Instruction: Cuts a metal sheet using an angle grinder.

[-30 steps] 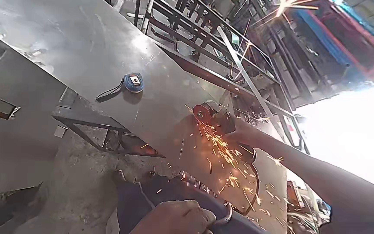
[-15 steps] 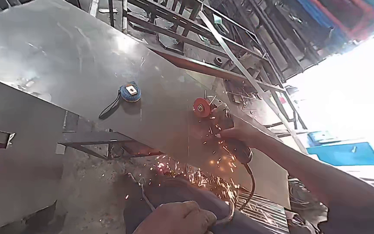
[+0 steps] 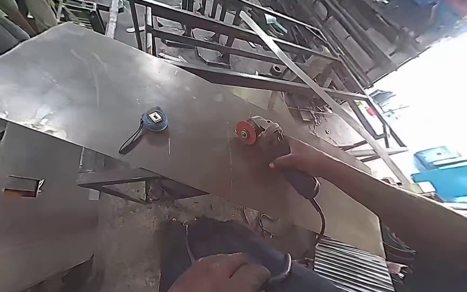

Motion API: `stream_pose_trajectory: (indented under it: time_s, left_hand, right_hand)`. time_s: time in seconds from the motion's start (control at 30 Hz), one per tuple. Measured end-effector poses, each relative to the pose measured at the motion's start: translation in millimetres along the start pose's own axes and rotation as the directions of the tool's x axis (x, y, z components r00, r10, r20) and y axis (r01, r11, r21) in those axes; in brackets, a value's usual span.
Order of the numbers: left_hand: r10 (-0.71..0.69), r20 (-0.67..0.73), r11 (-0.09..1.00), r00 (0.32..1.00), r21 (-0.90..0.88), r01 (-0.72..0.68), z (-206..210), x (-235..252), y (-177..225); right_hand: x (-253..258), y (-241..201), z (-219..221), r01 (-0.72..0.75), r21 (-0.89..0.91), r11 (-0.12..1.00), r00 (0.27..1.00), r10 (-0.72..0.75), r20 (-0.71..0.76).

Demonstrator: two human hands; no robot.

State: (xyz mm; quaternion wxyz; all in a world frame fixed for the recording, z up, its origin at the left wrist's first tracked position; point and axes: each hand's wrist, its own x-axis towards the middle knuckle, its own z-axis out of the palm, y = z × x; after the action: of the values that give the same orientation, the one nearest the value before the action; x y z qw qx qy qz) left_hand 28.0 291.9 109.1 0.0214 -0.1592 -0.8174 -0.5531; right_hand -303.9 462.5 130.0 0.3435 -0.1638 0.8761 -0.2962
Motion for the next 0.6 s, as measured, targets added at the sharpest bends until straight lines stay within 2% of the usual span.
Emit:
stream_pose_trajectory:
  time_s: [0.13, 0.3, 0.47, 0.53, 0.6]
  left_hand:
    - [-0.004, -0.02, 0.998, 1.0, 0.058, 0.006, -6.0, -9.3, -5.3]
    - [-0.049, -0.031, 0.983, 0.998, 0.178, 0.053, -40.1, -23.4, -21.3]
    - [-0.137, 0.061, 0.952, 0.989, 0.285, 0.114, -88.4, -42.2, -51.9]
    - [-0.157, 0.115, 0.937, 0.981, 0.33, 0.111, -109.5, -48.4, -61.0]
    - [-0.149, 0.167, 0.934, 0.975, 0.348, 0.083, -130.0, -54.5, -69.0]
  right_hand:
    - [2.0, -0.2, 1.9, -0.016, -0.025, 1.0, 1.0, 0.016, -0.025]
    - [-6.5, -8.4, 16.4, -0.034, 0.014, 0.999, 0.996, 0.035, -0.083]
    - [-13.0, -20.9, 38.3, -0.115, 0.049, 0.992, 0.977, 0.122, -0.177]
    - [-16.5, -35.6, 50.4, -0.181, 0.057, 0.982, 0.954, 0.19, -0.231]
    - [-16.3, -36.3, 57.7, -0.188, 0.121, 0.975, 0.946, 0.213, -0.244]
